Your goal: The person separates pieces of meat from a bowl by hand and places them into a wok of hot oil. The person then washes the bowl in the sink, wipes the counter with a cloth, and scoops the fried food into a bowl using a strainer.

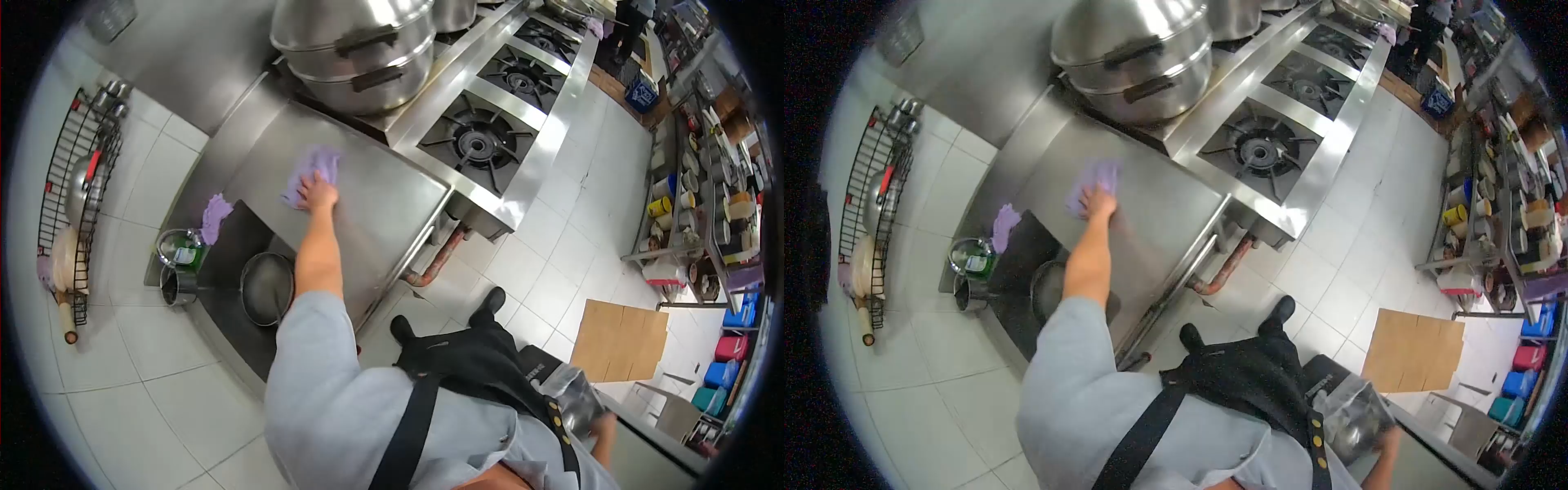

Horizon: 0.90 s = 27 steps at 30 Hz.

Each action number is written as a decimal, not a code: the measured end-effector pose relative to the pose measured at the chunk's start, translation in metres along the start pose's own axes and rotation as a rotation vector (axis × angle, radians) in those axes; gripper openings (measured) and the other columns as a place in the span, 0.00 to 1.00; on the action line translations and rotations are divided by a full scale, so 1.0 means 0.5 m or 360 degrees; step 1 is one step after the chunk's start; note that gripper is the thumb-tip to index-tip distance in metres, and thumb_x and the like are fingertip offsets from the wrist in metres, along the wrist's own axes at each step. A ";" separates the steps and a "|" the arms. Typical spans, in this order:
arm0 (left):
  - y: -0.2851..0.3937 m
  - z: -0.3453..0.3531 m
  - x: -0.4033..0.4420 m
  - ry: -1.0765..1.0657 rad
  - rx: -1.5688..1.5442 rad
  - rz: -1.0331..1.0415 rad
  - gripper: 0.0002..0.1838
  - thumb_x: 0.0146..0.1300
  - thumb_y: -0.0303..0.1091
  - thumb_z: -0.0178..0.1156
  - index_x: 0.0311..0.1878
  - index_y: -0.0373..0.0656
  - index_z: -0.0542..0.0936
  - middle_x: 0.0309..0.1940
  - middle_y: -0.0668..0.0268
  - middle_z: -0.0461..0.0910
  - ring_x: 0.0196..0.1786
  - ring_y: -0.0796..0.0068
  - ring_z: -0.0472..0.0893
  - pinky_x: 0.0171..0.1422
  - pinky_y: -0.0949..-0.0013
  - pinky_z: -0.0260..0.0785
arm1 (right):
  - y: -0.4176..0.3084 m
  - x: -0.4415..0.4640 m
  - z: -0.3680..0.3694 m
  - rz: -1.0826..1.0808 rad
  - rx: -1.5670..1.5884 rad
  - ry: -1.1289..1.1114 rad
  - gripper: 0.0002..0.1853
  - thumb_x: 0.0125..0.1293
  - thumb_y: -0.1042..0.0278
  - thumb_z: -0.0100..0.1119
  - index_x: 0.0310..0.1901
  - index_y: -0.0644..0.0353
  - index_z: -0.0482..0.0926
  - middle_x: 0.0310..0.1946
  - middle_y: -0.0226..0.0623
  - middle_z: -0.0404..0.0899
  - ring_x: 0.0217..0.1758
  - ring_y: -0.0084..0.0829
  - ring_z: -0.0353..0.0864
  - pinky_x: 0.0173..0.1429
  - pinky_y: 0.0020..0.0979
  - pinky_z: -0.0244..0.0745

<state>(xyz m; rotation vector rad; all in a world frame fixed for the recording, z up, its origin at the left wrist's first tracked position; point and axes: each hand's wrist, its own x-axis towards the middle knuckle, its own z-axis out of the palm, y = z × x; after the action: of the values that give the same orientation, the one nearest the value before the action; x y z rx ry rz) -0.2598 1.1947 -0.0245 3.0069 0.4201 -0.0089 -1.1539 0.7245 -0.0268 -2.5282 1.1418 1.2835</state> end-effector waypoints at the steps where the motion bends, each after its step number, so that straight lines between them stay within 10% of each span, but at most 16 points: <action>1: 0.009 0.005 0.000 -0.0055 0.0031 0.0121 0.27 0.58 0.34 0.48 0.64 0.62 0.61 0.66 0.60 0.52 0.67 0.52 0.53 0.62 0.37 0.48 | -0.017 -0.083 0.016 0.0467 0.0582 0.0223 0.15 0.52 0.69 0.54 0.40 0.67 0.75 0.37 0.53 0.78 0.40 0.43 0.80 0.46 0.43 0.72; 7: 0.088 -0.005 -0.321 -0.0230 -0.0114 0.0938 0.22 0.58 0.39 0.52 0.57 0.62 0.71 0.62 0.63 0.58 0.64 0.53 0.56 0.59 0.36 0.52 | -0.042 -0.064 0.085 0.0739 0.1221 -0.0364 0.08 0.52 0.71 0.51 0.33 0.63 0.75 0.30 0.46 0.73 0.29 0.40 0.76 0.34 0.38 0.70; 9: 0.084 0.007 -0.372 -0.0243 -0.0161 0.1124 0.25 0.54 0.38 0.58 0.58 0.60 0.71 0.63 0.59 0.58 0.64 0.50 0.57 0.64 0.51 0.56 | -0.040 -0.020 0.060 0.0803 0.1557 -0.0377 0.06 0.51 0.71 0.51 0.31 0.62 0.74 0.26 0.44 0.71 0.25 0.38 0.74 0.31 0.37 0.68; 13: 0.304 -0.177 -0.326 -0.0848 0.0299 0.0497 0.16 0.49 0.35 0.62 0.43 0.43 0.79 0.47 0.54 0.75 0.53 0.54 0.72 0.58 0.62 0.63 | -0.003 0.132 -0.026 0.1059 0.2342 -0.0288 0.03 0.51 0.71 0.50 0.26 0.59 0.73 0.18 0.39 0.67 0.19 0.35 0.70 0.23 0.35 0.65; 17: 0.593 -0.128 -0.325 -0.0077 -0.0534 0.1308 0.10 0.48 0.29 0.61 0.35 0.38 0.79 0.30 0.57 0.78 0.34 0.57 0.77 0.44 0.60 0.70 | 0.052 0.386 -0.277 0.1003 0.2982 0.0088 0.03 0.50 0.71 0.49 0.22 0.56 0.72 0.10 0.34 0.64 0.12 0.32 0.67 0.15 0.33 0.62; 19: 0.799 -0.105 -0.399 -0.0735 -0.0922 0.1327 0.10 0.51 0.30 0.61 0.36 0.38 0.79 0.28 0.62 0.78 0.30 0.74 0.77 0.37 0.71 0.70 | 0.096 0.566 -0.408 0.0341 0.3188 0.0312 0.06 0.50 0.72 0.47 0.18 0.54 0.66 0.10 0.29 0.59 0.11 0.26 0.63 0.12 0.32 0.58; 22: 1.059 -0.030 -0.476 -0.1712 -0.0190 0.1620 0.18 0.55 0.37 0.61 0.49 0.40 0.76 0.35 0.65 0.80 0.36 0.78 0.77 0.43 0.72 0.70 | 0.088 0.729 -0.772 0.0431 0.3498 0.0633 0.15 0.49 0.78 0.48 0.41 0.58 0.70 0.21 0.32 0.67 0.20 0.26 0.68 0.24 0.33 0.74; 24: 1.194 0.085 -0.500 -0.2021 -0.0686 0.1889 0.23 0.56 0.41 0.61 0.54 0.42 0.73 0.37 0.64 0.80 0.37 0.77 0.77 0.46 0.72 0.70 | 0.125 0.902 -0.834 0.0279 0.3550 0.0449 0.15 0.51 0.77 0.48 0.43 0.58 0.68 0.27 0.35 0.70 0.27 0.30 0.72 0.36 0.43 0.75; 25: 1.274 0.158 -0.507 -0.2122 -0.0728 0.1807 0.24 0.55 0.41 0.62 0.54 0.42 0.73 0.38 0.64 0.80 0.38 0.76 0.78 0.47 0.71 0.70 | 0.120 1.015 -0.845 0.0483 0.2702 0.1065 0.21 0.51 0.73 0.50 0.50 0.60 0.68 0.34 0.45 0.72 0.35 0.37 0.74 0.48 0.49 0.65; 27: 1.459 0.157 -0.544 -0.1727 -0.0346 0.2150 0.24 0.55 0.39 0.61 0.54 0.43 0.73 0.41 0.59 0.79 0.40 0.69 0.79 0.47 0.68 0.70 | 0.098 1.122 -0.974 0.0482 0.1338 0.1102 0.34 0.49 0.72 0.51 0.62 0.63 0.60 0.46 0.60 0.72 0.41 0.48 0.78 0.51 0.50 0.69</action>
<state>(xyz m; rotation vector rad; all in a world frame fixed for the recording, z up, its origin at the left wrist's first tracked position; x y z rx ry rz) -0.3213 0.4143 -0.0218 1.9919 -1.4636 -1.2001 -0.6564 0.1766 -0.1077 -2.1588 1.7352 -0.1672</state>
